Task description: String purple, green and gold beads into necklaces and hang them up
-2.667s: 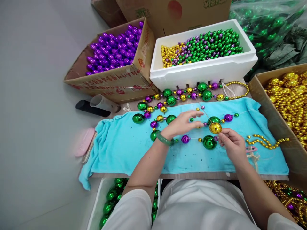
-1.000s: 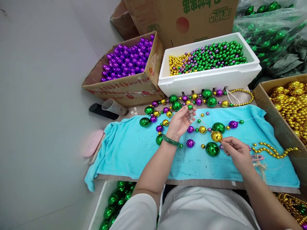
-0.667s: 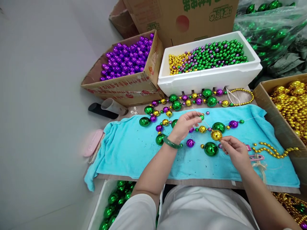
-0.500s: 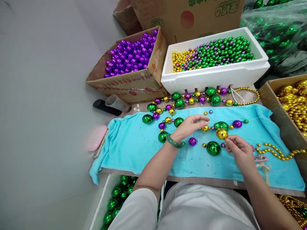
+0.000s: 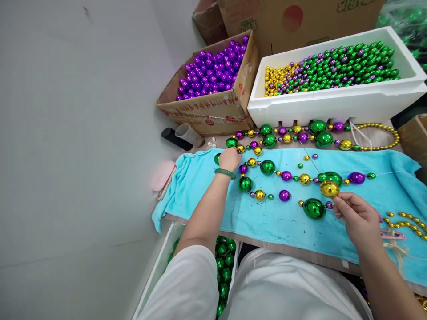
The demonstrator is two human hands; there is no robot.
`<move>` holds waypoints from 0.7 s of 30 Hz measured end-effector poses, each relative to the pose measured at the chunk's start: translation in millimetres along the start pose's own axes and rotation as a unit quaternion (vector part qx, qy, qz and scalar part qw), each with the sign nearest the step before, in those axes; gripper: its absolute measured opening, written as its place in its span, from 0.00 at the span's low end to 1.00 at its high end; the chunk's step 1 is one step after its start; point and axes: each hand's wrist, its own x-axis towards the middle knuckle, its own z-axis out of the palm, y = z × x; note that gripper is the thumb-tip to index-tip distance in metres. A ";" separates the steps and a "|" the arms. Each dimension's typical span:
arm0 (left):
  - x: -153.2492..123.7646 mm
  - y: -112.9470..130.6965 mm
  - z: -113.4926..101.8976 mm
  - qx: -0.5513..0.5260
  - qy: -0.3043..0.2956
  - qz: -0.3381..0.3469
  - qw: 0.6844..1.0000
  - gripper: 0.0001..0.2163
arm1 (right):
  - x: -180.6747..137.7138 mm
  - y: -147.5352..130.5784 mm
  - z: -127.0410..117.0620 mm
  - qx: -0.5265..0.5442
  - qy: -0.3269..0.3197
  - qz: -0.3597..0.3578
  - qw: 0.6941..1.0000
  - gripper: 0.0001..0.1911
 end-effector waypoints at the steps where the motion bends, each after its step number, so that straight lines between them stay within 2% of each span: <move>1: -0.4 0.2 2.6 -0.012 -0.001 0.003 1.000 0.11 | 0.0 -1.4 2.1 -0.004 -0.009 -0.003 1.000 0.10; 5: -6.1 4.8 0.5 -0.076 -0.001 0.021 0.997 0.11 | -1.9 -4.6 4.4 -0.018 -0.037 -0.018 0.999 0.09; 7: -15.3 10.4 -7.3 -0.212 -0.019 0.030 0.977 0.13 | -3.5 -5.2 4.1 -0.018 -0.044 -0.021 0.999 0.09; 8: -22.1 14.4 -12.0 -0.323 -0.040 0.035 0.945 0.14 | -4.5 -5.5 4.3 -0.018 -0.045 -0.020 0.999 0.09; 9: -30.0 19.1 -16.7 -0.445 -0.067 0.040 0.892 0.15 | -5.4 -5.9 4.9 -0.016 -0.046 -0.018 0.999 0.09; 11: -47.7 30.4 -25.2 -0.647 -0.127 0.050 0.750 0.16 | -7.4 -7.3 7.3 -0.014 -0.049 -0.010 0.999 0.10; 12: -56.6 36.4 -28.6 -0.702 -0.157 0.054 0.693 0.16 | -8.4 -8.2 8.9 -0.015 -0.052 -0.007 0.999 0.10; 14: -72.4 48.0 -32.8 -0.763 -0.207 0.052 0.611 0.16 | -10.3 -10.2 12.4 -0.020 -0.061 -0.003 0.998 0.11; 17: -89.0 61.8 -33.4 -0.804 -0.250 0.033 0.538 0.15 | -13.1 -12.3 16.9 -0.029 -0.075 -0.008 0.997 0.11; 21: -100.4 72.6 -29.8 -0.828 -0.266 -0.009 0.493 0.10 | -17.0 -12.9 19.9 -0.034 -0.084 -0.009 0.996 0.11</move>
